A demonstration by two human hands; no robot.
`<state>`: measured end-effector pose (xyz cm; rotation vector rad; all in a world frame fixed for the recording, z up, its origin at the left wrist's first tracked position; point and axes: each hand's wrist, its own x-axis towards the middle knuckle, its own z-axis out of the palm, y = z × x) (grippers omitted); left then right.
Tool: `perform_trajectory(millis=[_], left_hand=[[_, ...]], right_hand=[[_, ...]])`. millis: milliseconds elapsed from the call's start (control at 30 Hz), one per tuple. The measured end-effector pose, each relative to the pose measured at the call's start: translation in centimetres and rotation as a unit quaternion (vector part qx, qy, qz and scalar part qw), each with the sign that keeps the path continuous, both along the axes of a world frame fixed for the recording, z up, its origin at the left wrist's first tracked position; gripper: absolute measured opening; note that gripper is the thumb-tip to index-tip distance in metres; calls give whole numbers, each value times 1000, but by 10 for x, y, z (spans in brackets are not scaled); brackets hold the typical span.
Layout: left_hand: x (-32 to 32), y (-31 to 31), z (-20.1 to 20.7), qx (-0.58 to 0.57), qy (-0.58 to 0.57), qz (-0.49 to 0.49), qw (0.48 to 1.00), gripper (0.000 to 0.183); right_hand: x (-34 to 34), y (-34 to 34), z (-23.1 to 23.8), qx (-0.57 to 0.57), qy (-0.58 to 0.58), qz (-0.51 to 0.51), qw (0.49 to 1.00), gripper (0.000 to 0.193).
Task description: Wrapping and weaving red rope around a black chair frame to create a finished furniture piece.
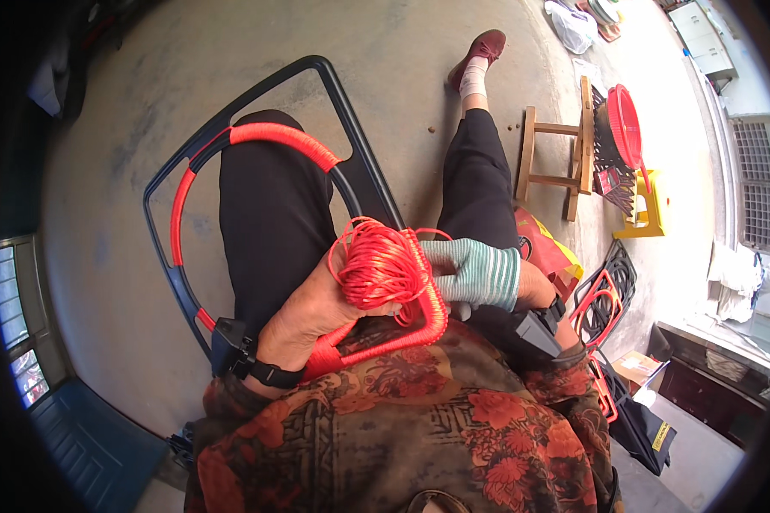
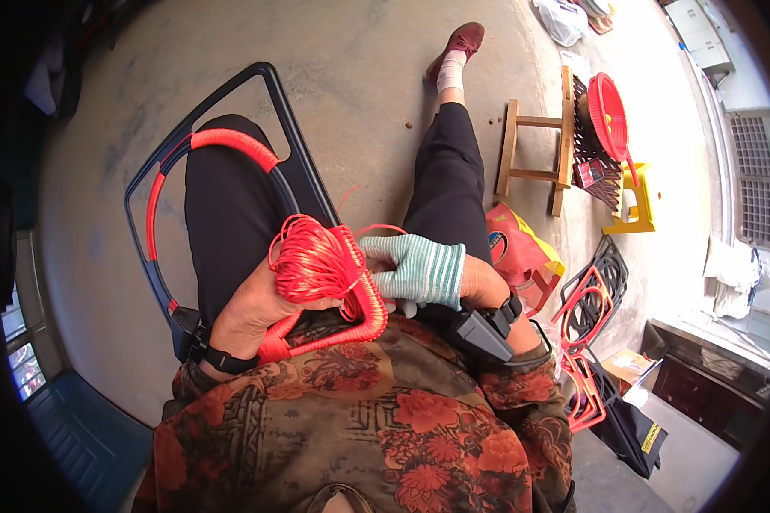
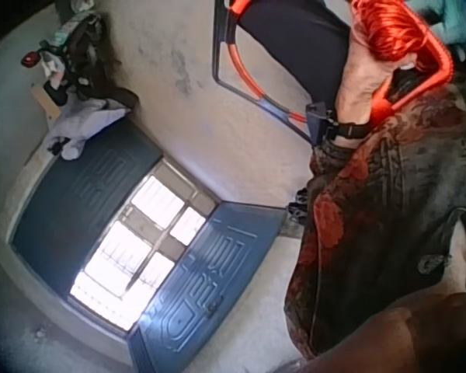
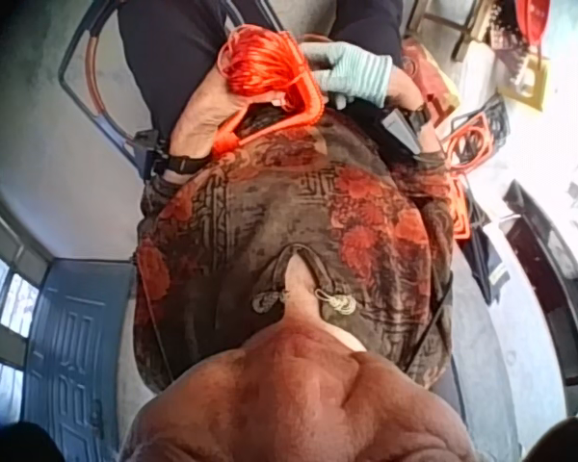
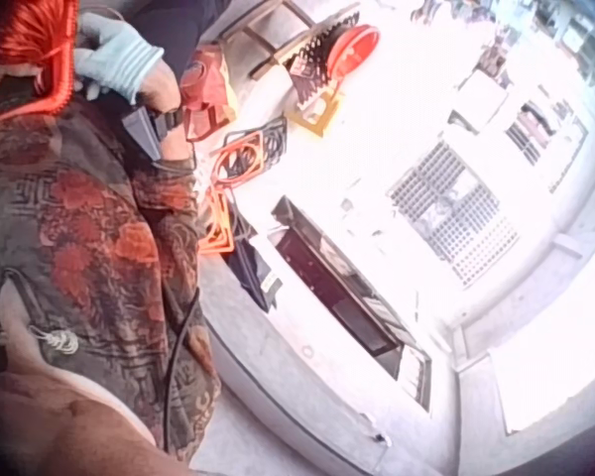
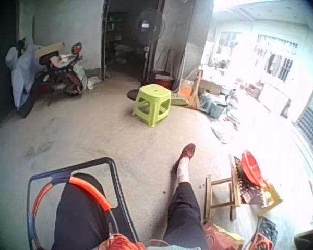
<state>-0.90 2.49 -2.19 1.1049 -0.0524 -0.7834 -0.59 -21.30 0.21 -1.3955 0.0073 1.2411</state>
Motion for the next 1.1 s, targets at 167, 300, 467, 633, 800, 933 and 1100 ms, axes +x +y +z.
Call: perform_trajectory(millis=[167, 300, 467, 633, 800, 933, 1100], left_hand=[[-3, -1, 3, -1, 5, 20, 1000, 74], [-5, 3, 5, -7, 71, -12, 997, 76], [13, -4, 19, -72, 112, -103, 986, 79], [13, -7, 27, -37, 106, -50, 992, 74], [11, -13, 19, -26, 93, 78, 992, 35], [13, -12, 18, -8, 103, 73, 992, 30], [16, -6, 19, -18, 154, 13, 988, 22]], right_hand=[[-20, -1, -35, -21, -324, -5, 946, 44], [-19, -1, -29, 39, -274, -126, 953, 29], [-9, -36, -38, 20, -244, -331, 911, 33], [1, -86, -50, 257, -181, -638, 703, 39], [-20, -244, -31, 214, -273, -736, 581, 53], [-57, -325, -12, 172, -303, -740, 575, 55], [-28, -223, -8, 303, -279, -657, 632, 40]])
